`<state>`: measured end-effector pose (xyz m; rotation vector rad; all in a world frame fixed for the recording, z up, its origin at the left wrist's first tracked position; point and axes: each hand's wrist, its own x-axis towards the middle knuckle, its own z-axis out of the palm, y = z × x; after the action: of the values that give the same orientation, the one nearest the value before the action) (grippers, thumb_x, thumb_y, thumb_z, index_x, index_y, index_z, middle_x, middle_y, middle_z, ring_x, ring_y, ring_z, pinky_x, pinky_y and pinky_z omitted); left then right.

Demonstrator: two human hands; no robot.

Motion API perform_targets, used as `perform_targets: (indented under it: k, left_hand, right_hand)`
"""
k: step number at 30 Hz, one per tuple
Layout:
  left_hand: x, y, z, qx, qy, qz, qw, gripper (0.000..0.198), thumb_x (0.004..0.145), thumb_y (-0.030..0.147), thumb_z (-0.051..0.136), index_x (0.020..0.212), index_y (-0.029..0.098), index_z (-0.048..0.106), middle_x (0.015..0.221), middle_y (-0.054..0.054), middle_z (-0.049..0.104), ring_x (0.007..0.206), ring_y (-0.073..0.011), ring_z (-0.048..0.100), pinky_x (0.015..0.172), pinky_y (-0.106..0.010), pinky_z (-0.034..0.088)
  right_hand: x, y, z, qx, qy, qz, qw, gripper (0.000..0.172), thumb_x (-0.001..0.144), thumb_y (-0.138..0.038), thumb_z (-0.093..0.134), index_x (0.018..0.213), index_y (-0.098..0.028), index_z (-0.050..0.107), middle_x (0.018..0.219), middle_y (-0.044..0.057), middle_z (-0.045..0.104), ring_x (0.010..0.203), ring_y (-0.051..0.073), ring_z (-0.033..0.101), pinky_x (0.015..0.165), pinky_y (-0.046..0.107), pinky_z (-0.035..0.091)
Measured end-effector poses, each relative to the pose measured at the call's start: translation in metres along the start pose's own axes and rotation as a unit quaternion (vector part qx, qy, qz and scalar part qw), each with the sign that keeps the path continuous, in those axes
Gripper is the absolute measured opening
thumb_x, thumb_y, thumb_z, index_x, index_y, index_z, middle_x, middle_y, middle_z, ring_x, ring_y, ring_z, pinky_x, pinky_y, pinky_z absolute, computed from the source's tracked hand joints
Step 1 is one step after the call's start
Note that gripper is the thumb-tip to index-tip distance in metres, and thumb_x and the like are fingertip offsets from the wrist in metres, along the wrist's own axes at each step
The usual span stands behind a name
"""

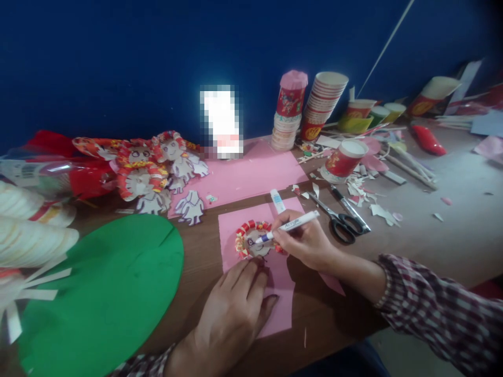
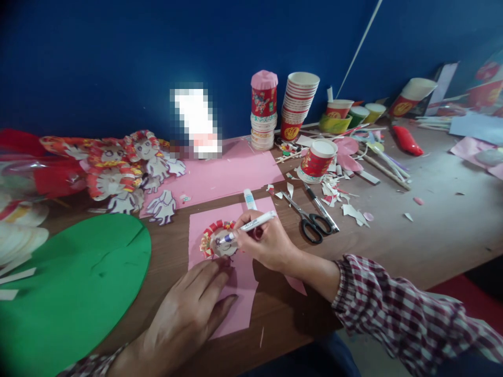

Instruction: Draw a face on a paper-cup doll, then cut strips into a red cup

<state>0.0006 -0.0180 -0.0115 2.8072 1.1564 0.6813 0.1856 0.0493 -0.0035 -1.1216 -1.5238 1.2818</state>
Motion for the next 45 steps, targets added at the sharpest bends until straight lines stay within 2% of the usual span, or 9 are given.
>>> perform_targets:
  k: [5, 8, 12, 17, 22, 26, 32, 36, 45]
  left_hand:
    - [0.000, -0.008, -0.014, -0.097, 0.068, 0.004, 0.993, 0.012, 0.079, 0.016, 0.058, 0.091, 0.016, 0.061, 0.084, -0.004, 0.067, 0.076, -0.0182, 0.060, 0.068, -0.032, 0.052]
    - [0.002, -0.023, -0.018, -0.147, 0.103, -0.100, 0.979, 0.011, 0.081, 0.013, 0.055, 0.089, 0.017, 0.061, 0.083, -0.003, 0.065, 0.078, -0.0157, 0.059, 0.071, -0.029, 0.049]
    - [0.008, -0.038, -0.012, -0.152, 0.155, -0.242, 0.946, 0.012, 0.085, 0.020, 0.053, 0.093, 0.017, 0.061, 0.087, -0.004, 0.063, 0.081, -0.0146, 0.059, 0.072, -0.027, 0.049]
    - [0.013, -0.037, -0.004, -0.197, 0.128, -0.271, 0.934, 0.018, 0.088, 0.024, 0.050, 0.100, 0.016, 0.060, 0.097, -0.008, 0.061, 0.085, -0.0154, 0.059, 0.069, -0.026, 0.051]
    - [0.013, -0.033, -0.005, -0.156, 0.137, -0.238, 0.949, 0.019, 0.088, 0.023, 0.049, 0.100, 0.015, 0.060, 0.097, -0.009, 0.062, 0.088, -0.0168, 0.059, 0.076, -0.030, 0.051]
    - [0.010, -0.027, -0.009, -0.101, 0.166, -0.115, 0.974, 0.016, 0.083, 0.015, 0.054, 0.097, 0.017, 0.061, 0.089, -0.007, 0.065, 0.086, -0.0172, 0.060, 0.078, -0.032, 0.049]
    - [0.007, -0.010, -0.002, -0.091, 0.031, 0.108, 0.989, 0.010, 0.081, 0.014, 0.054, 0.090, 0.017, 0.058, 0.076, -0.003, 0.064, 0.070, -0.0133, 0.058, 0.065, -0.026, 0.048]
    - [0.009, -0.008, 0.002, -0.053, 0.001, 0.119, 0.991, 0.008, 0.083, 0.019, 0.052, 0.087, 0.016, 0.059, 0.075, -0.004, 0.063, 0.072, -0.0142, 0.058, 0.066, -0.027, 0.050]
    - [0.010, -0.003, -0.004, -0.014, 0.028, 0.062, 0.998, 0.018, 0.085, 0.023, 0.052, 0.098, 0.014, 0.061, 0.093, -0.008, 0.068, 0.087, -0.0175, 0.064, 0.076, -0.031, 0.055]
  right_hand:
    - [0.003, 0.000, -0.006, 0.043, 0.084, -0.041, 0.995, 0.005, 0.083, -0.023, 0.054, 0.080, -0.019, 0.052, 0.061, -0.005, 0.051, 0.048, 0.007, 0.048, 0.044, 0.020, 0.041]
    - [0.004, 0.000, -0.010, -0.027, 0.118, -0.075, 0.990, 0.007, 0.085, -0.023, 0.053, 0.090, -0.019, 0.057, 0.066, -0.003, 0.055, 0.055, 0.008, 0.050, 0.051, 0.021, 0.043]
    - [0.002, 0.000, -0.014, -0.112, 0.101, -0.096, 0.984, 0.017, 0.090, -0.024, 0.047, 0.100, -0.019, 0.060, 0.072, -0.001, 0.061, 0.060, 0.010, 0.055, 0.059, 0.023, 0.046]
    - [0.001, 0.000, -0.017, -0.200, 0.062, -0.112, 0.971, 0.021, 0.089, -0.021, 0.047, 0.107, -0.019, 0.059, 0.094, 0.005, 0.067, 0.083, 0.017, 0.063, 0.075, 0.029, 0.047]
    - [-0.001, 0.001, -0.018, -0.237, 0.036, -0.120, 0.963, 0.027, 0.085, -0.016, 0.048, 0.110, -0.021, 0.057, 0.099, 0.005, 0.067, 0.087, 0.019, 0.064, 0.078, 0.031, 0.048]
    - [-0.002, 0.004, -0.016, -0.254, 0.039, -0.141, 0.956, 0.031, 0.083, -0.013, 0.047, 0.112, -0.020, 0.056, 0.101, 0.006, 0.068, 0.088, 0.019, 0.065, 0.077, 0.030, 0.050]
    - [-0.003, 0.008, -0.014, -0.273, 0.022, -0.162, 0.948, 0.035, 0.079, -0.019, 0.056, 0.114, -0.018, 0.056, 0.107, 0.008, 0.067, 0.095, 0.021, 0.064, 0.083, 0.033, 0.050]
    - [-0.002, 0.007, -0.014, -0.296, 0.008, -0.188, 0.936, 0.037, 0.077, -0.018, 0.057, 0.114, -0.020, 0.057, 0.108, 0.008, 0.067, 0.100, 0.022, 0.062, 0.088, 0.035, 0.048]
    - [-0.003, 0.010, -0.013, -0.291, -0.008, -0.189, 0.938, 0.033, 0.082, -0.018, 0.054, 0.115, -0.019, 0.055, 0.102, 0.008, 0.067, 0.093, 0.021, 0.063, 0.084, 0.035, 0.049]
